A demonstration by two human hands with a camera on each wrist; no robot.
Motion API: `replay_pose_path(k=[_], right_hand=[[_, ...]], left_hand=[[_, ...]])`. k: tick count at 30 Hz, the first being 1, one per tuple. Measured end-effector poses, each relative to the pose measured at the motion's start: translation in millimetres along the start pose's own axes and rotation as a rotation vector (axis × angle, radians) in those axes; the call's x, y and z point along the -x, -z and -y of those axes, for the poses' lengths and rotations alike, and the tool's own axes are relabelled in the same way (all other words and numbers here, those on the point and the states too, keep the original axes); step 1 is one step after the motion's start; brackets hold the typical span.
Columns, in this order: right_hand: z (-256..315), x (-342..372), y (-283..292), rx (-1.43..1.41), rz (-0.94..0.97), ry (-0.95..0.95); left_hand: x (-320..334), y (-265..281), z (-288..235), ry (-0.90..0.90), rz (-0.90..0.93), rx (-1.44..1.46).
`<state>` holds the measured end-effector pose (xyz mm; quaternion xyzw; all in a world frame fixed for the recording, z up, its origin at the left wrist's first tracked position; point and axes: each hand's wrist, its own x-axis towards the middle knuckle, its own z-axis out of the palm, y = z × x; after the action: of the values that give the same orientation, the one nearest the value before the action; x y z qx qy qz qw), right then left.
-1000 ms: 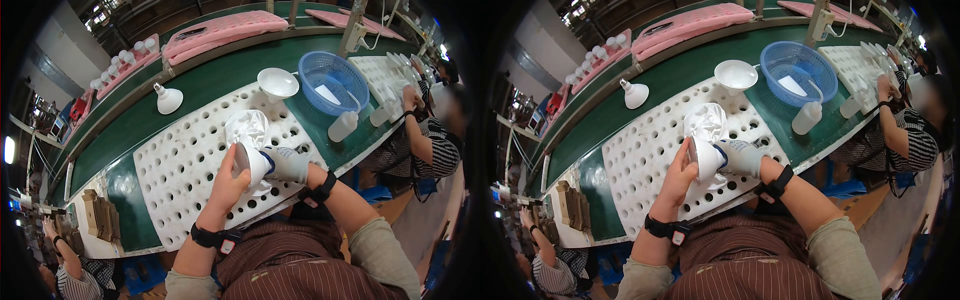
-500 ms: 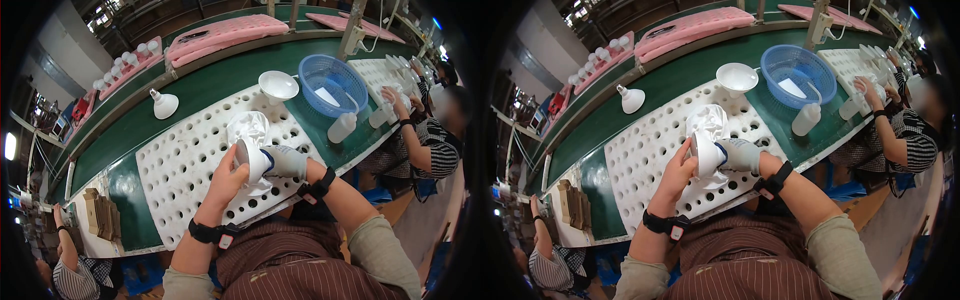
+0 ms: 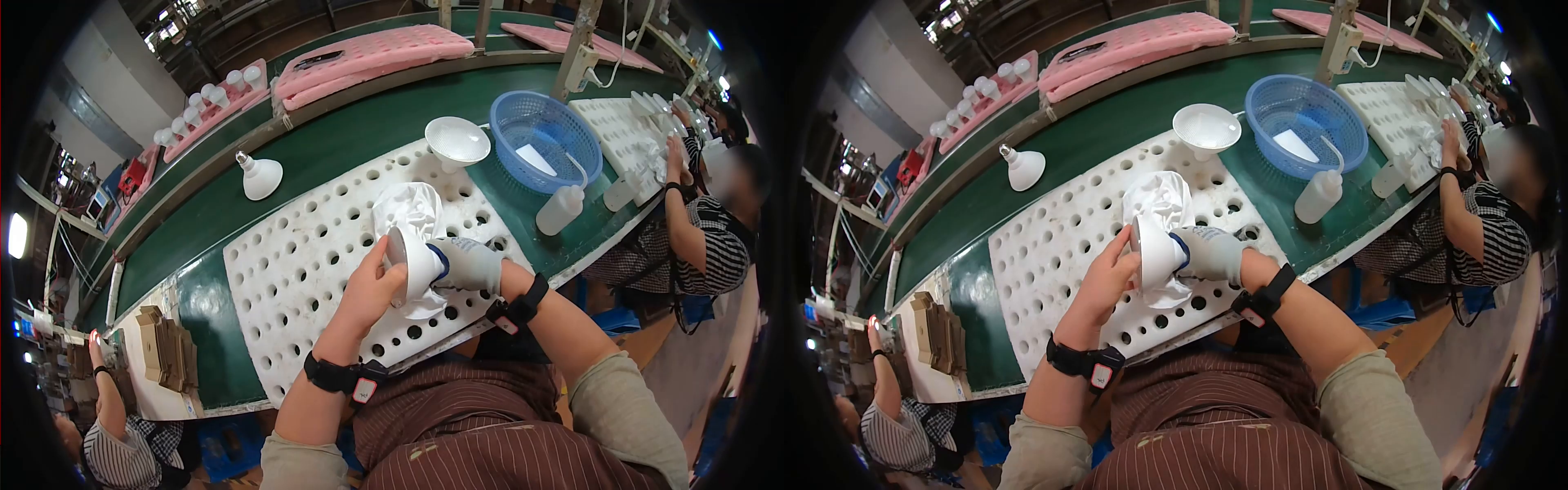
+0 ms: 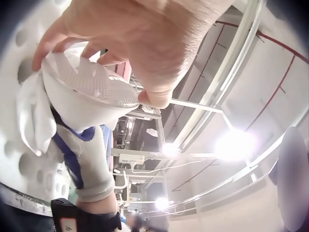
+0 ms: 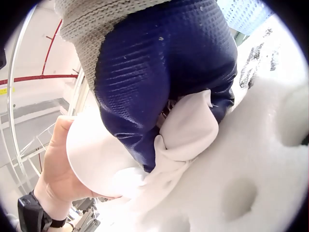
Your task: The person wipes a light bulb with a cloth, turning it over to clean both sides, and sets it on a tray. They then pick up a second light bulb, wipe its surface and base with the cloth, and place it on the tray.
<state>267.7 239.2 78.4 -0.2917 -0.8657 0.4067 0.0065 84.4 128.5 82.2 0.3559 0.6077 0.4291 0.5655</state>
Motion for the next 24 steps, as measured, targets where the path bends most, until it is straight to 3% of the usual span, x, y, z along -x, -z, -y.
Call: replay_pose_path(k=[3,6,8,9,12,14,17,24], right_hand=[[-5.6,-0.7,-3.8,0.035,-0.014,-0.015],[-7.2,-1.7,0.6,0.005,-0.005,0.005],[-6.5,-3.9,2.1,-0.039,0.010,0.014],[-6.1,-4.5,2.1,-0.012,0.022,0.011],[-0.7,-3.1,1.9,0.047,0.035,-0.014],[5.7,0.7,0.8,0.075,0.034,-0.035],[10.8,7.2,-0.4,0.116,0.000,-0.040],[4.4,5.8,-0.8,0.086,-0.033,-0.009]], left_hand=[[0.0,-1.6,-9.6,0.064,-0.021,0.067],[13.8,4.5,-1.2,-0.046,0.092,-0.105],[14.7,8.4,22.0,-0.354,0.081,-0.355],[13.0,9.5,29.6,-0.352,0.078,-0.354],[7.1,7.9,32.3,-0.295,0.064,-0.263],[3.5,2.3,3.6,0.049,0.056,-0.034],[-0.9,-7.6,-10.9,0.093,-0.035,-0.013],[7.6,-7.3,-12.8,0.115,-0.004,0.057]])
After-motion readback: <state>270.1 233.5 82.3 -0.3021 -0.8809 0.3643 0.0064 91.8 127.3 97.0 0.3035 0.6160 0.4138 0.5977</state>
